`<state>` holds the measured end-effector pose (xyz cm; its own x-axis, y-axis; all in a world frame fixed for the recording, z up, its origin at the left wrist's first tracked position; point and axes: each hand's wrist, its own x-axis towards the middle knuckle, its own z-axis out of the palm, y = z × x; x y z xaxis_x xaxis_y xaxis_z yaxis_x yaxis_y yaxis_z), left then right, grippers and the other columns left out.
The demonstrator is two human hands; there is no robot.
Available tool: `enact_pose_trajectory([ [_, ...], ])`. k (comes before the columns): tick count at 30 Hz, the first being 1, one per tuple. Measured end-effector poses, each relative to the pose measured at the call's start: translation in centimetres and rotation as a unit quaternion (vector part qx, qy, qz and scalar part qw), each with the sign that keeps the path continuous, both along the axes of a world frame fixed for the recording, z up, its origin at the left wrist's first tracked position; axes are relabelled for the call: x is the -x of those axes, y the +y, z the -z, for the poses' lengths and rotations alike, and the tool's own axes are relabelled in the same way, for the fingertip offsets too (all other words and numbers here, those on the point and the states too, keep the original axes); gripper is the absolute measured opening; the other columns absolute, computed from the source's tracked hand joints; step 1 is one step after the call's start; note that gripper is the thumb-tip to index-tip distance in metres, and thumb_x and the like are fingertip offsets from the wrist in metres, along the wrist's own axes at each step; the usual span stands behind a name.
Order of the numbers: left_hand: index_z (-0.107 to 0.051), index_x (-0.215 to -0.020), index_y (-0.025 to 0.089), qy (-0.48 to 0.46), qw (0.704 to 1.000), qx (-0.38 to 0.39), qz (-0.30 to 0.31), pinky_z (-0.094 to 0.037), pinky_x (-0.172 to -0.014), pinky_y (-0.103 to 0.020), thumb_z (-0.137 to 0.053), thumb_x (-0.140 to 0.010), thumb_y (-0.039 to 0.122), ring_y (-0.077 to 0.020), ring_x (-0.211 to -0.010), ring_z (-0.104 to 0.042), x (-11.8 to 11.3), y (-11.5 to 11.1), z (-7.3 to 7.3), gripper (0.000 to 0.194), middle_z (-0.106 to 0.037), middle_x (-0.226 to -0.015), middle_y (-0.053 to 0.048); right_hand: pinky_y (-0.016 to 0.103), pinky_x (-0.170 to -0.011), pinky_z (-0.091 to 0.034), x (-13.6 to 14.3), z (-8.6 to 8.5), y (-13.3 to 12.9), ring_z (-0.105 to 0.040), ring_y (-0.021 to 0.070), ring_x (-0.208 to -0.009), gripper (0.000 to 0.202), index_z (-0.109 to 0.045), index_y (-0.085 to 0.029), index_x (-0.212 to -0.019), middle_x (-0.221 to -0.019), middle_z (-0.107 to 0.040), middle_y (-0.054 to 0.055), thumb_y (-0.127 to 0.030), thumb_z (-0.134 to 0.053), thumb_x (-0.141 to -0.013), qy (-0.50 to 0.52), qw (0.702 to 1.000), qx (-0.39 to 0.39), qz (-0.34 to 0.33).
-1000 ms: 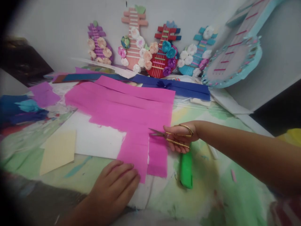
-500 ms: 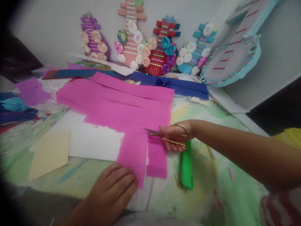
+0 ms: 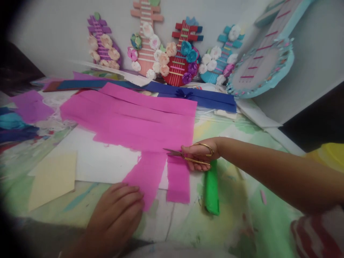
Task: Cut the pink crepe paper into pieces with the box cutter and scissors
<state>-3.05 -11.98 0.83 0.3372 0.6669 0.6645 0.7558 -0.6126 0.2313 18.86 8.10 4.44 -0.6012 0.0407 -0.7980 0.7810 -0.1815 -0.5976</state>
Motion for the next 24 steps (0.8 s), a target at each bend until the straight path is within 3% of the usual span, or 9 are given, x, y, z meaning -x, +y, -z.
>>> enact_pose_trajectory([
  [8, -0.057, -0.082, 0.015, -0.029, 0.999, -0.008, -0.028, -0.041, -0.084, -0.041, -0.054, -0.071, 0.007, -0.0194, -0.089, -0.054, 0.5, 0.7, -2.0, 0.013, -0.063, -0.085, -0.005, 0.02, -0.036, -0.035, -0.1, 0.2, 0.2, -0.046, 0.0079, -0.038, 0.069, -0.053, -0.008, -0.072, -0.05, -0.049, 0.0, -0.065, -0.014, -0.076, 0.01, 1.0, 0.004, -0.014],
  [12, -0.057, -0.08, 0.015, -0.015, 1.0, 0.006, 0.005, -0.042, -0.082, -0.039, -0.054, -0.071, 0.01, -0.0193, -0.088, -0.054, 0.6, 0.6, -2.7, 0.011, -0.063, -0.084, -0.004, 0.018, -0.036, -0.035, -0.2, 0.0, 0.3, -0.046, 0.0069, -0.039, 0.065, -0.053, -0.009, -0.072, -0.05, -0.048, -0.001, -0.064, -0.02, -0.077, 0.024, 0.999, -0.023, -0.027],
  [15, -0.057, -0.084, 0.015, 0.01, 0.999, 0.029, 0.029, -0.044, -0.078, -0.037, -0.05, -0.075, 0.021, -0.0192, -0.085, -0.054, 0.8, 1.2, -3.1, 0.013, -0.062, -0.085, -0.006, 0.018, -0.036, -0.036, -0.4, 0.0, 0.6, -0.047, 0.0063, -0.04, 0.061, -0.054, -0.009, -0.074, -0.053, -0.049, -0.001, -0.063, -0.026, -0.076, 0.029, 0.999, -0.028, -0.034],
  [19, -0.056, -0.095, 0.011, 0.078, 0.995, 0.057, -0.022, -0.043, -0.076, -0.037, -0.043, -0.08, 0.028, -0.0205, -0.086, -0.053, 0.8, 4.2, -3.4, 0.026, -0.06, -0.09, -0.01, 0.019, -0.036, -0.037, -0.4, 0.4, 1.2, -0.048, 0.0069, -0.041, 0.061, -0.054, -0.011, -0.075, -0.055, -0.05, -0.001, -0.066, -0.03, -0.073, 0.031, 0.998, -0.023, -0.051],
  [21, -0.057, -0.099, 0.009, 0.153, 0.981, 0.099, -0.066, -0.042, -0.077, -0.037, -0.042, -0.082, 0.033, -0.0222, -0.087, -0.052, 0.5, 6.2, -3.1, 0.033, -0.06, -0.093, -0.011, 0.018, -0.036, -0.037, -0.3, 0.5, 1.3, -0.048, 0.0069, -0.041, 0.06, -0.055, -0.01, -0.075, -0.055, -0.05, -0.001, -0.066, -0.031, -0.073, 0.035, 0.997, -0.031, -0.061],
  [24, -0.051, -0.111, 0.011, 0.232, 0.955, 0.169, -0.079, -0.042, -0.071, -0.036, -0.04, -0.083, 0.039, -0.0219, -0.083, -0.05, -0.1, 8.2, -2.2, 0.042, -0.059, -0.093, -0.01, 0.019, -0.036, -0.037, 0.0, 0.4, 1.4, -0.048, 0.0067, -0.041, 0.06, -0.056, -0.01, -0.075, -0.054, -0.049, -0.001, -0.065, -0.031, -0.074, 0.045, 0.995, -0.05, -0.073],
])
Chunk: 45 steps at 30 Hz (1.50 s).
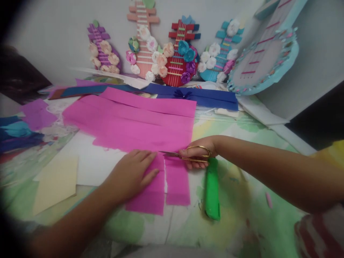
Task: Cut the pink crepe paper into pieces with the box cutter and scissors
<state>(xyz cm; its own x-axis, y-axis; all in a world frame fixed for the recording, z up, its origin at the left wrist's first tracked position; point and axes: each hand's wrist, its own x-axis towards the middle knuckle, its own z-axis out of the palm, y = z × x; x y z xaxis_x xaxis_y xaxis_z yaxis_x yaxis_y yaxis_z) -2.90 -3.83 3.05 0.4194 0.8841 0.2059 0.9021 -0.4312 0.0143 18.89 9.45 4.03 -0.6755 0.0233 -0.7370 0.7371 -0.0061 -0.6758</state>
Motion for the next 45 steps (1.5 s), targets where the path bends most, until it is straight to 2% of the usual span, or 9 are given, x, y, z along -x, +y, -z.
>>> enact_pose_trajectory([
  [6, -0.043, -0.121, 0.012, 0.033, 0.999, 0.032, -0.023, -0.039, -0.066, -0.034, -0.037, -0.083, 0.041, -0.0202, -0.076, -0.046, -0.3, -0.1, 1.4, 0.047, -0.055, -0.084, -0.008, 0.019, -0.037, -0.038, 0.4, -0.3, -0.2, -0.047, 0.0066, -0.041, 0.06, -0.057, -0.008, -0.078, -0.054, -0.049, -0.001, -0.061, -0.029, -0.077, 0.001, 0.999, -0.036, -0.014],
  [18, -0.047, -0.117, 0.013, 0.04, 0.999, 0.031, -0.005, -0.038, -0.063, -0.034, -0.038, -0.083, 0.036, -0.0213, -0.076, -0.047, -0.7, -1.0, 1.6, 0.041, -0.054, -0.082, -0.008, 0.018, -0.039, -0.034, 0.4, -1.4, -0.5, -0.043, 0.0054, -0.043, 0.058, -0.058, -0.009, -0.08, -0.057, -0.048, 0.0, -0.059, -0.03, -0.078, 0.004, 0.997, -0.064, -0.046],
  [28, -0.055, -0.102, 0.012, 0.031, 0.998, 0.054, 0.005, -0.039, -0.066, -0.036, -0.039, -0.083, 0.033, -0.0219, -0.077, -0.048, -0.5, -1.4, 1.1, 0.032, -0.055, -0.082, -0.008, 0.021, -0.044, -0.037, 0.4, -2.1, -2.5, -0.044, 0.0073, -0.045, 0.054, -0.052, -0.014, -0.072, -0.06, -0.05, 0.001, -0.064, -0.033, -0.073, -0.055, 0.986, -0.154, -0.036],
  [34, -0.055, -0.104, 0.014, 0.013, 0.998, 0.059, 0.031, -0.038, -0.077, -0.038, -0.037, -0.083, 0.034, -0.0236, -0.091, -0.048, -0.5, -2.3, 1.2, 0.034, -0.057, -0.098, -0.01, 0.021, -0.044, -0.036, 1.1, -2.1, -3.0, -0.044, 0.008, -0.047, 0.057, -0.049, -0.014, -0.067, -0.058, -0.048, 0.001, -0.068, -0.032, -0.07, -0.082, 0.977, -0.195, -0.031],
  [39, -0.045, -0.119, 0.014, 0.004, 0.998, 0.039, 0.041, -0.031, -0.089, -0.042, -0.034, -0.084, 0.039, -0.027, -0.111, -0.038, -0.2, -2.5, 1.9, 0.044, -0.045, -0.123, -0.012, 0.021, -0.043, -0.035, 1.7, -2.4, -3.8, -0.042, 0.007, -0.046, 0.054, -0.047, -0.015, -0.068, -0.058, -0.046, 0.0, -0.068, -0.036, -0.068, -0.087, 0.974, -0.208, -0.012],
  [45, -0.043, -0.12, 0.014, 0.008, 0.997, 0.056, 0.059, -0.029, -0.091, -0.042, -0.036, -0.082, 0.044, -0.0271, -0.111, -0.039, 0.1, -2.6, 2.3, 0.049, -0.044, -0.125, -0.013, 0.023, -0.045, -0.037, 2.2, -2.7, -3.6, -0.044, 0.0084, -0.048, 0.059, -0.048, -0.014, -0.067, -0.06, -0.048, 0.001, -0.071, -0.031, -0.068, -0.104, 0.969, -0.22, -0.033],
])
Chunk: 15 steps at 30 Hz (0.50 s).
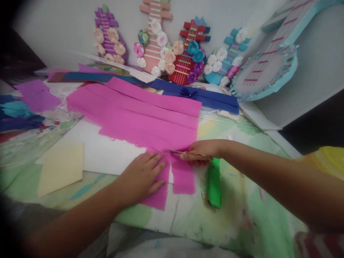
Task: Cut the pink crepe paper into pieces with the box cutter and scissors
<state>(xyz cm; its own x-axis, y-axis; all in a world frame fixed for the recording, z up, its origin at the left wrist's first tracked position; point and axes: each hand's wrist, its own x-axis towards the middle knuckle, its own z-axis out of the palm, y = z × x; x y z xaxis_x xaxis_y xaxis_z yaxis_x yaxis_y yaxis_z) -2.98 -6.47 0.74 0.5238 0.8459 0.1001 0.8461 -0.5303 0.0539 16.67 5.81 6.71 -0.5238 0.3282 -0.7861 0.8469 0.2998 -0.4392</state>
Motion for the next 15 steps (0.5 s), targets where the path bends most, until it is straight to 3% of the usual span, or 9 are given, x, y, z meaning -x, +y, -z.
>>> enact_pose_trajectory([
  [15, -0.043, -0.12, 0.013, -0.019, 1.0, -0.001, -0.001, -0.029, -0.091, -0.042, -0.039, -0.081, 0.045, -0.0276, -0.112, -0.038, -0.11, 0.06, -0.01, 0.051, -0.045, -0.124, -0.013, 0.022, -0.044, -0.037, 0.28, -0.23, 0.14, -0.043, 0.0072, -0.045, 0.058, -0.046, -0.014, -0.063, -0.056, -0.046, 0.0, -0.071, -0.037, -0.064, -0.011, 0.999, 0.009, 0.031],
])
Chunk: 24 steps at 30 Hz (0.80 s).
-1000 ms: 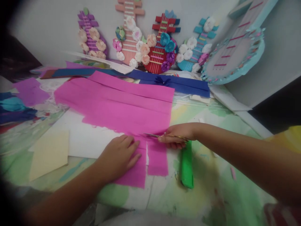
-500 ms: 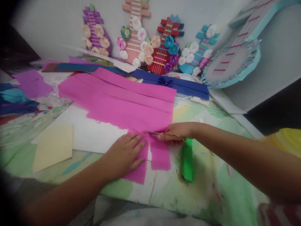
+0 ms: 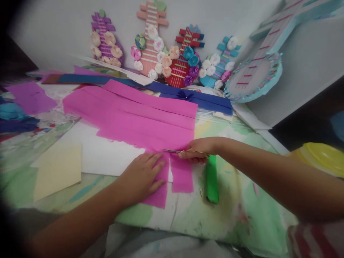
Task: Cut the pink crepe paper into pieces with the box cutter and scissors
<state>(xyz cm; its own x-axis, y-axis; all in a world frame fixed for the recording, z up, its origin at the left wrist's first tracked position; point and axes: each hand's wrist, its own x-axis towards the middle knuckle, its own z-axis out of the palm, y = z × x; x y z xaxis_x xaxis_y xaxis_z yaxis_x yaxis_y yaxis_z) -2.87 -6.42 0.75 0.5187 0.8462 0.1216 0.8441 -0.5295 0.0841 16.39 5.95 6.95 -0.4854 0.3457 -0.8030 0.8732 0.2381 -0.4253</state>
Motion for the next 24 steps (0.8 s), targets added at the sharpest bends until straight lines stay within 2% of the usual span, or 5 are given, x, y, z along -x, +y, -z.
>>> enact_pose_trajectory([
  [9, -0.042, -0.121, 0.013, -0.007, 1.0, 0.003, -0.005, -0.03, -0.091, -0.042, -0.038, -0.081, 0.045, -0.0278, -0.112, -0.038, 0.22, -0.04, 0.01, 0.052, -0.045, -0.123, -0.013, 0.022, -0.044, -0.034, -0.04, 0.2, 0.31, -0.042, 0.0066, -0.045, 0.052, -0.046, -0.015, -0.063, -0.053, -0.044, -0.003, -0.067, -0.044, -0.064, 0.007, 1.0, -0.009, 0.005],
  [14, -0.041, -0.122, 0.013, -0.008, 1.0, 0.011, -0.011, -0.03, -0.091, -0.042, -0.04, -0.08, 0.045, -0.0272, -0.111, -0.039, 0.18, -0.08, -0.15, 0.052, -0.046, -0.122, -0.013, 0.021, -0.043, -0.031, -0.04, 0.22, 0.45, -0.041, 0.0063, -0.045, 0.049, -0.045, -0.015, -0.061, -0.053, -0.044, -0.003, -0.064, -0.044, -0.067, 0.006, 1.0, -0.012, -0.023],
  [20, -0.036, -0.126, 0.016, -0.012, 1.0, 0.017, -0.019, -0.032, -0.089, -0.041, -0.04, -0.081, 0.044, -0.0256, -0.11, -0.04, 0.21, -0.2, -0.45, 0.053, -0.045, -0.123, -0.011, 0.022, -0.041, -0.026, -0.09, 0.39, 0.67, -0.033, 0.0059, -0.041, 0.049, -0.042, -0.017, -0.059, -0.046, -0.035, -0.005, -0.064, -0.038, -0.07, 0.025, 0.997, -0.014, -0.075],
  [24, -0.041, -0.122, 0.014, -0.007, 1.0, 0.007, -0.016, -0.033, -0.088, -0.041, -0.041, -0.081, 0.042, -0.0271, -0.109, -0.041, 0.15, -0.24, -0.48, 0.05, -0.045, -0.124, -0.013, 0.022, -0.04, -0.025, -0.31, 0.72, 0.84, -0.033, 0.0067, -0.041, 0.051, -0.044, -0.017, -0.062, -0.045, -0.035, -0.005, -0.067, -0.034, -0.07, 0.031, 0.996, -0.013, -0.084],
])
